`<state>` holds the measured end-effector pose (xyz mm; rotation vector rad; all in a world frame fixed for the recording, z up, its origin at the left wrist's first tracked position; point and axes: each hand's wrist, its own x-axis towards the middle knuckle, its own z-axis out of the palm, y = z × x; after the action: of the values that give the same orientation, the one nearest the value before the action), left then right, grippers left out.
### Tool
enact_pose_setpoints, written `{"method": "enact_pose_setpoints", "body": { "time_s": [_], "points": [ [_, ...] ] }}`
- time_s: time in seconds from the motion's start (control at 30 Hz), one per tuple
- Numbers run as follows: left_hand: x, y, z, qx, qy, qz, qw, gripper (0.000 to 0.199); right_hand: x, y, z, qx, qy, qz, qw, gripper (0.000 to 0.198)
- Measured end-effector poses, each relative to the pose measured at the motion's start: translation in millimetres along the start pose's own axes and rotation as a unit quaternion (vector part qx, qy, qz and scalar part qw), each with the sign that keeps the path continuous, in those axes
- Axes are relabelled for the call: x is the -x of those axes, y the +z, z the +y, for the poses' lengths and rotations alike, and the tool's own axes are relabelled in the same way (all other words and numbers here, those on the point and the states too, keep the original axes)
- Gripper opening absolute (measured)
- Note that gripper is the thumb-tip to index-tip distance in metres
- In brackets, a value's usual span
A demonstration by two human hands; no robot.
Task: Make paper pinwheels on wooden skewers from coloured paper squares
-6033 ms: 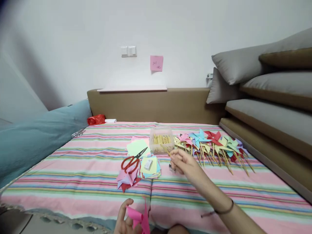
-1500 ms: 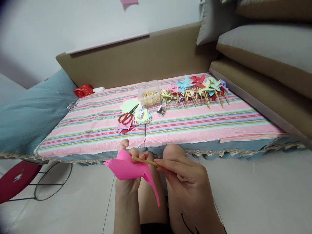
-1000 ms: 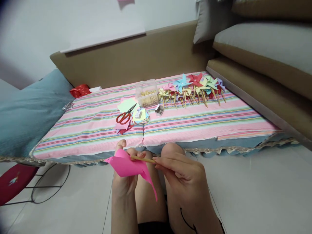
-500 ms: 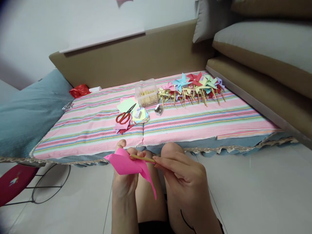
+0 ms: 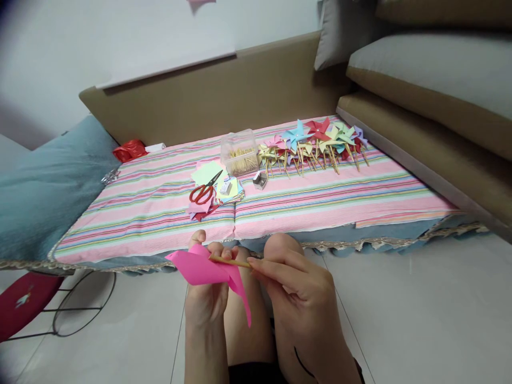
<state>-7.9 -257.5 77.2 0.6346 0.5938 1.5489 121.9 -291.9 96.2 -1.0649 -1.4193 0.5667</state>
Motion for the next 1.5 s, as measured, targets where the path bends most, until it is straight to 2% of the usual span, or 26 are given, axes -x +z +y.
{"method": "enact_pose_setpoints", "body": {
  "time_s": [0.13,0.33,0.5,0.63,0.73,0.87,1.0,1.2,1.27,1.37,1.5],
  "points": [
    [-0.8,0.0,-2.7,0.036,0.009,-0.011,0.999,0.055,3.8,-1.0,3.1,0.013,-0.002,-0.013,1.000,0.028],
    [-3.0,-9.1,-13.6,0.073,0.041,-0.007,0.996,0.029,9.9,-0.9,8.7,0.017,0.004,-0.028,0.999,0.033],
    [-5.4,-15.2,-20.4,0.052,0.054,0.005,0.997,0.038,7.8,-2.7,8.1,0.017,-0.005,-0.051,0.999,0.032],
    [-3.6,-14.3,-18.8,0.014,0.042,0.019,0.999,0.040,6.1,-2.7,4.7,0.026,-0.003,-0.049,0.998,0.029],
    [-1.7,-12.4,-17.4,0.007,0.058,0.017,0.998,0.040,5.3,-1.5,3.0,0.023,-0.001,-0.044,0.999,0.027],
    [-1.7,-9.1,-16.4,0.034,0.073,0.007,0.997,0.030,5.4,-0.2,3.0,0.023,-0.009,-0.036,0.999,0.025],
    [-2.4,-4.2,-15.2,0.055,0.076,-0.017,0.995,0.028,6.8,0.6,4.4,0.027,-0.009,-0.031,0.999,0.026],
    [-2.7,3.3,-15.4,0.063,0.106,0.008,0.992,0.025,7.8,0.3,5.1,0.023,0.006,-0.030,0.999,0.027],
    [-2.5,4.7,-16.0,0.062,0.105,0.008,0.993,0.027,8.1,-0.1,5.5,0.023,-0.001,-0.032,0.999,0.027],
    [-0.6,5.1,-17.0,0.047,0.096,0.042,0.993,0.032,9.4,0.8,6.3,0.026,0.006,-0.021,0.999,0.025],
    [0.7,2.0,-15.6,-0.010,0.070,0.059,0.996,0.049,9.2,3.9,9.6,0.004,0.070,-0.039,0.997,0.022]
  ]
}}
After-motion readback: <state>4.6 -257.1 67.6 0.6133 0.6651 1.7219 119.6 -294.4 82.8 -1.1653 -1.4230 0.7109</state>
